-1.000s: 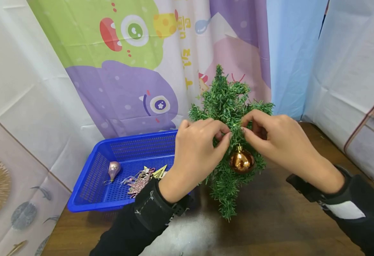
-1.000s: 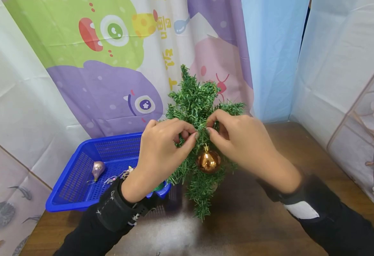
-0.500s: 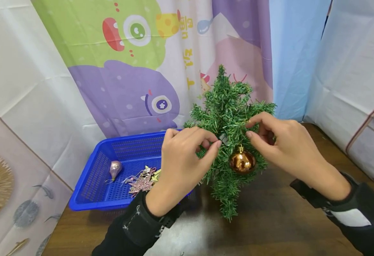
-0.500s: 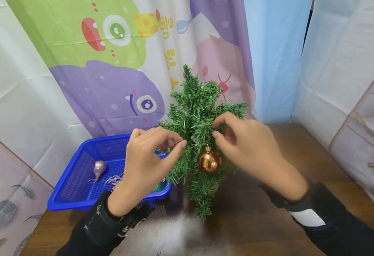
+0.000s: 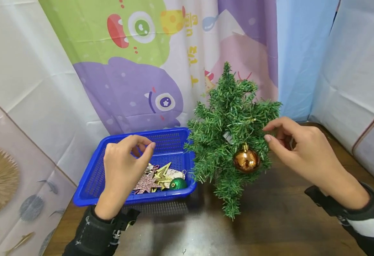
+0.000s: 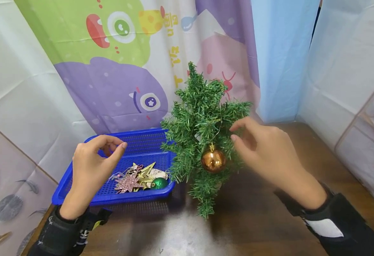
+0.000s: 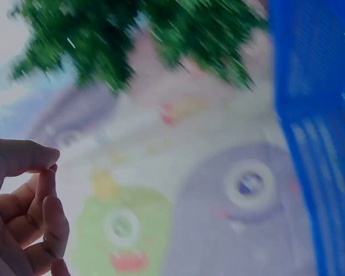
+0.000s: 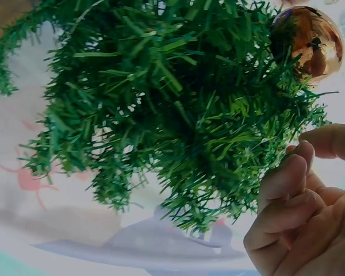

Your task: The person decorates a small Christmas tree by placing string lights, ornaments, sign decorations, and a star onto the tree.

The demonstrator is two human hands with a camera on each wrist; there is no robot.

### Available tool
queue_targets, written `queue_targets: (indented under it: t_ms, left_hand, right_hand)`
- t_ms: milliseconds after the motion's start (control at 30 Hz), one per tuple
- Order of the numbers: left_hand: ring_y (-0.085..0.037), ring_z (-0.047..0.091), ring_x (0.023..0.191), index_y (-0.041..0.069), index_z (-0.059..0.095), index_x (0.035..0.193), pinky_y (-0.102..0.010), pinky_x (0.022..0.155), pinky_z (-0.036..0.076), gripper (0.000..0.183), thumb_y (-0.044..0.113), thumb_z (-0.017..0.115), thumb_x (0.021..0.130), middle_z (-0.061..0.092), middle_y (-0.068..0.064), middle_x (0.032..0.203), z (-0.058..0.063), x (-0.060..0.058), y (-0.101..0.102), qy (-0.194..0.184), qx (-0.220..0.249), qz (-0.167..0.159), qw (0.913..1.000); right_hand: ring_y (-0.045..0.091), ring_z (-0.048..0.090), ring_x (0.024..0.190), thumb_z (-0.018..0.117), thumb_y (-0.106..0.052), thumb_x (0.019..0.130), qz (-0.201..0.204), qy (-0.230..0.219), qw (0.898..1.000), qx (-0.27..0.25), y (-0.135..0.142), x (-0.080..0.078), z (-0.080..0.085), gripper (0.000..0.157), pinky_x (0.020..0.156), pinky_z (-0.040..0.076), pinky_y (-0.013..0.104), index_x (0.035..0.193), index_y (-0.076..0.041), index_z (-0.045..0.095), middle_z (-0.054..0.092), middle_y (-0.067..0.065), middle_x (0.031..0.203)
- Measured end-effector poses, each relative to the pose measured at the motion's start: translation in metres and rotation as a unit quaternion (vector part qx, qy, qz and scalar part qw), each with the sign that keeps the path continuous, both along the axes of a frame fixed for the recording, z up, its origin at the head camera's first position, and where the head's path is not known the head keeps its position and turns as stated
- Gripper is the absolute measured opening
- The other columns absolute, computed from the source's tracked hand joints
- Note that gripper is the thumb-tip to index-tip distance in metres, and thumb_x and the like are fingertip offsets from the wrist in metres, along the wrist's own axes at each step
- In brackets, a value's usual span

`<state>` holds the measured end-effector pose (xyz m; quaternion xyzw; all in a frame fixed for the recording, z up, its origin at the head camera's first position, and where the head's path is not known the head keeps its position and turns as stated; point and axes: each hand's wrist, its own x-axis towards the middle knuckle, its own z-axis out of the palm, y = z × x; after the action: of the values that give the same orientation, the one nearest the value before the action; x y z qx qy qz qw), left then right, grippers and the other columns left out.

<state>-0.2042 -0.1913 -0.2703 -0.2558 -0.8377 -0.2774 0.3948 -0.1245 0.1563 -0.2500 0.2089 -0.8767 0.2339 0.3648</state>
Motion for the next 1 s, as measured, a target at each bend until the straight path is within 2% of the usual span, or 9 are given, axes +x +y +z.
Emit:
queue_targets:
  t_ms: [133, 333, 467, 633, 767, 1000]
  left_hand:
    - [-0.017, 0.048, 0.051, 0.006, 0.071, 0.075, -0.037, 0.064, 0.033, 0.011, 0.014, 0.075, 0.081, 0.060, -0.003, 0.061, -0.010, -0.015, -0.028, -0.037, -0.011, 0.055, 0.9978]
    - [-0.022, 0.052, 0.053, 0.006, 0.071, 0.076, -0.043, 0.064, 0.036, 0.013, 0.017, 0.071, 0.083, 0.063, -0.004, 0.063, -0.026, -0.033, -0.058, -0.102, -0.023, 0.123, 0.9869]
    - [-0.023, 0.053, 0.055, 0.007, 0.071, 0.078, -0.040, 0.056, 0.038, 0.014, 0.020, 0.069, 0.085, 0.064, -0.004, 0.066, -0.034, -0.040, -0.069, -0.145, -0.022, 0.144, 0.9786]
    - [-0.023, 0.055, 0.057, 0.007, 0.071, 0.082, -0.034, 0.047, 0.037, 0.016, 0.022, 0.068, 0.086, 0.066, -0.006, 0.072, -0.041, -0.051, -0.077, -0.212, -0.019, 0.163, 0.9633]
    - [-0.024, 0.056, 0.061, 0.005, 0.071, 0.086, -0.033, 0.047, 0.037, 0.019, 0.023, 0.067, 0.087, 0.067, -0.010, 0.079, -0.047, -0.063, -0.086, -0.262, -0.021, 0.173, 0.9492]
    - [-0.031, 0.060, 0.074, 0.005, 0.070, 0.092, -0.041, 0.053, 0.041, 0.020, 0.024, 0.064, 0.086, 0.069, -0.012, 0.088, -0.055, -0.084, -0.103, -0.333, -0.042, 0.187, 0.9231]
  right_hand:
    - [0.002, 0.042, 0.054, 0.067, 0.003, 0.079, 0.000, 0.005, 1.000, -0.002, 0.007, 0.000, -0.005, 0.023, 0.051, 0.034, 0.015, 0.099, -0.007, 0.065, 0.047, -0.013, 0.064]
    - [0.002, 0.041, 0.053, 0.067, 0.004, 0.078, -0.007, 0.003, 1.000, -0.005, 0.014, 0.001, -0.011, 0.022, 0.051, 0.033, 0.015, 0.097, -0.007, 0.065, 0.046, -0.013, 0.063]
    - [0.002, 0.040, 0.053, 0.067, 0.003, 0.078, -0.016, 0.000, 1.000, -0.008, 0.018, 0.001, -0.014, 0.020, 0.050, 0.032, 0.015, 0.095, -0.007, 0.064, 0.045, -0.012, 0.063]
    - [0.002, 0.041, 0.053, 0.068, 0.003, 0.079, -0.031, -0.010, 0.999, -0.007, 0.022, 0.000, -0.019, 0.020, 0.050, 0.031, 0.016, 0.095, -0.008, 0.064, 0.045, -0.011, 0.063]
    - [0.002, 0.041, 0.053, 0.068, 0.003, 0.079, -0.031, -0.016, 0.999, -0.009, 0.025, 0.001, -0.022, 0.021, 0.049, 0.031, 0.016, 0.095, -0.009, 0.064, 0.046, -0.011, 0.064]
    - [0.002, 0.042, 0.054, 0.068, 0.004, 0.079, -0.029, -0.021, 0.999, -0.013, 0.029, 0.004, -0.024, 0.022, 0.050, 0.033, 0.015, 0.096, -0.009, 0.064, 0.046, -0.011, 0.065]
